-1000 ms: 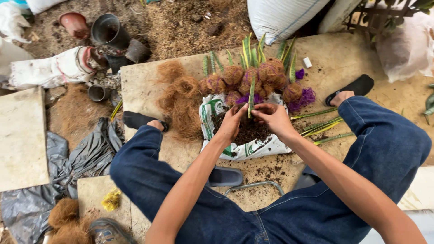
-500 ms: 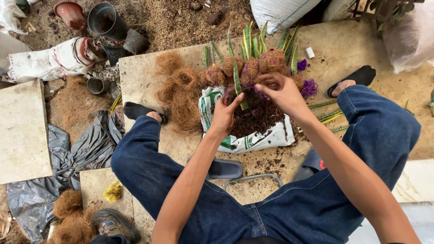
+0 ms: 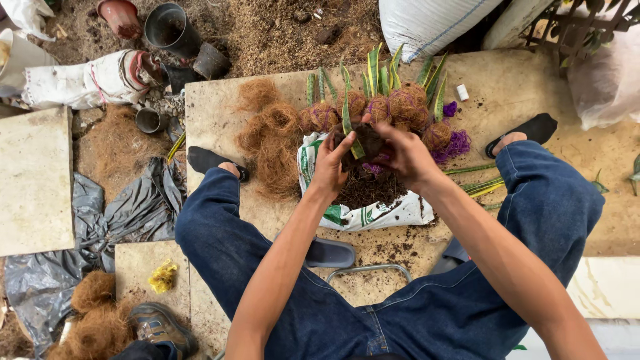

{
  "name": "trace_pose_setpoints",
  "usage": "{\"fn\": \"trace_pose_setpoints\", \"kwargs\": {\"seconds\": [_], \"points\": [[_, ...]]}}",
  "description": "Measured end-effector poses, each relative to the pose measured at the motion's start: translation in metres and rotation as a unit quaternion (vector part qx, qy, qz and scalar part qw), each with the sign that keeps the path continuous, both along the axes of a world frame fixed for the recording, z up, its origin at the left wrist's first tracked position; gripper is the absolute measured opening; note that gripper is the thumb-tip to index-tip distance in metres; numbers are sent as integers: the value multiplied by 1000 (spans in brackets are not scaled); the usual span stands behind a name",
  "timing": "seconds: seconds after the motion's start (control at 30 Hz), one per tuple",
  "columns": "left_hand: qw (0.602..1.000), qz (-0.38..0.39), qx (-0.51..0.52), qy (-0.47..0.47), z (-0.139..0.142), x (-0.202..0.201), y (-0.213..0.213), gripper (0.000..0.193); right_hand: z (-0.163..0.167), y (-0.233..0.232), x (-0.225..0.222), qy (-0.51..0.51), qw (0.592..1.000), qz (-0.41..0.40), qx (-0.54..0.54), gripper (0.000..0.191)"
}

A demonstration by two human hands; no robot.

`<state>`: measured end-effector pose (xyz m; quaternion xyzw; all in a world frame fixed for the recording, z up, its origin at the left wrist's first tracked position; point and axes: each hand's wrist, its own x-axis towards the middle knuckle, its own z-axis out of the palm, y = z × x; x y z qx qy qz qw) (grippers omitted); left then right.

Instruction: The person forms a soil ball by hand, inserts a snake plant cutting into the center, and wraps the root ball with coconut coir. The person then secures the coir with purple string to create a hanging plant ball.

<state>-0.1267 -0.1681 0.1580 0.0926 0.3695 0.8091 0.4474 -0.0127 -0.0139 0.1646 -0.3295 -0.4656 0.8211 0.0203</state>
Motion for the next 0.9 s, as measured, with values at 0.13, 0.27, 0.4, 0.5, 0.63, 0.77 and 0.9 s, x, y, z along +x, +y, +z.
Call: {"fn": "trace_pose_setpoints", "kwargs": {"seconds": [0.13, 0.27, 0.4, 0.5, 0.63, 0.77, 0.9], "points": [[998, -14, -25, 52, 6, 0, 0, 43, 16, -4, -4, -53, 984, -4, -169, 71], [999, -32, 27, 11, 10, 6, 2, 44, 25, -20, -7, -73, 972, -14, -223, 53], [997, -58, 28, 39, 14, 9, 6, 48, 22, -13, -10, -71, 972, -43, -218, 64], [994, -49, 19, 95, 13, 15, 7, 46, 13, -8, -17, -58, 970, -32, -232, 79], [984, 12, -35, 173, 7, 25, 9, 46, 7, -15, -20, -9, 981, -37, -192, 80], [989, 18, -62, 132, -2, 28, 10, 47, 3, -24, -22, 4, 992, -43, -115, 79], [985, 39, -71, 151, -8, 33, 13, 43, -6, -31, -20, -21, 1000, -18, 5, 93]]}}
